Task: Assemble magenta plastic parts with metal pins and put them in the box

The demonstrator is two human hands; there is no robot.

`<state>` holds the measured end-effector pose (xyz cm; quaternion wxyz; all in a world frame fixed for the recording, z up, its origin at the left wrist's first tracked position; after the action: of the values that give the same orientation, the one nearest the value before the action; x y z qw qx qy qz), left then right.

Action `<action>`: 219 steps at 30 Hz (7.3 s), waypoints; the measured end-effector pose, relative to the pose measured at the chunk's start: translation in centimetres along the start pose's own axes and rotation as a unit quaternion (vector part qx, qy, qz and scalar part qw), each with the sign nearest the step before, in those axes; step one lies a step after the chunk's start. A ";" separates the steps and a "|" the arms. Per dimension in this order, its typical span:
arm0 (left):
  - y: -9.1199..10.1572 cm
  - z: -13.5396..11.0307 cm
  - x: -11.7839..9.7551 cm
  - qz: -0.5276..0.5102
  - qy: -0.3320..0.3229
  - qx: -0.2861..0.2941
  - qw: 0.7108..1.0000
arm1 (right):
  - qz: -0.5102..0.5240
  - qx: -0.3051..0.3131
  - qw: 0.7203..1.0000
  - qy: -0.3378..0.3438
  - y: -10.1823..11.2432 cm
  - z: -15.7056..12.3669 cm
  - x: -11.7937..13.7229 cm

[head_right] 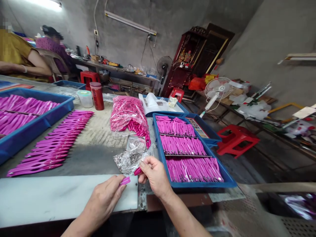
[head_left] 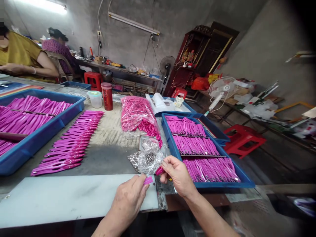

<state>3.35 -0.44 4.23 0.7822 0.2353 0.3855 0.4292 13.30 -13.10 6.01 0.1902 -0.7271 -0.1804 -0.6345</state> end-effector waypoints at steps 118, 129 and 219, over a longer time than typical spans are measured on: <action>-0.2 -0.5 -1.8 0.126 -0.049 0.143 0.980 | -0.318 0.164 0.909 0.216 -0.2 -3.2 -1.5; -0.5 -0.6 -1.8 0.145 -0.054 0.129 0.980 | -0.325 0.147 0.912 0.203 -0.3 -3.1 -1.7; -1.4 -1.0 1.1 0.139 0.013 0.102 0.985 | -0.436 0.145 0.875 0.154 -2.3 -0.4 -0.1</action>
<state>3.59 -0.18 2.28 0.6815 0.3596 0.4009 0.4955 11.75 -11.33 6.05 0.0230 -0.4323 -0.5373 -0.7238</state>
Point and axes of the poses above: each hand's wrist, its own z-axis towards the middle knuckle, its own y-axis out of the back of the hand, x = y × z, the point moved 3 cm from there along z, towards the middle knuckle, and after that the axes turned 2 degrees about x, right-handed, at the moved point
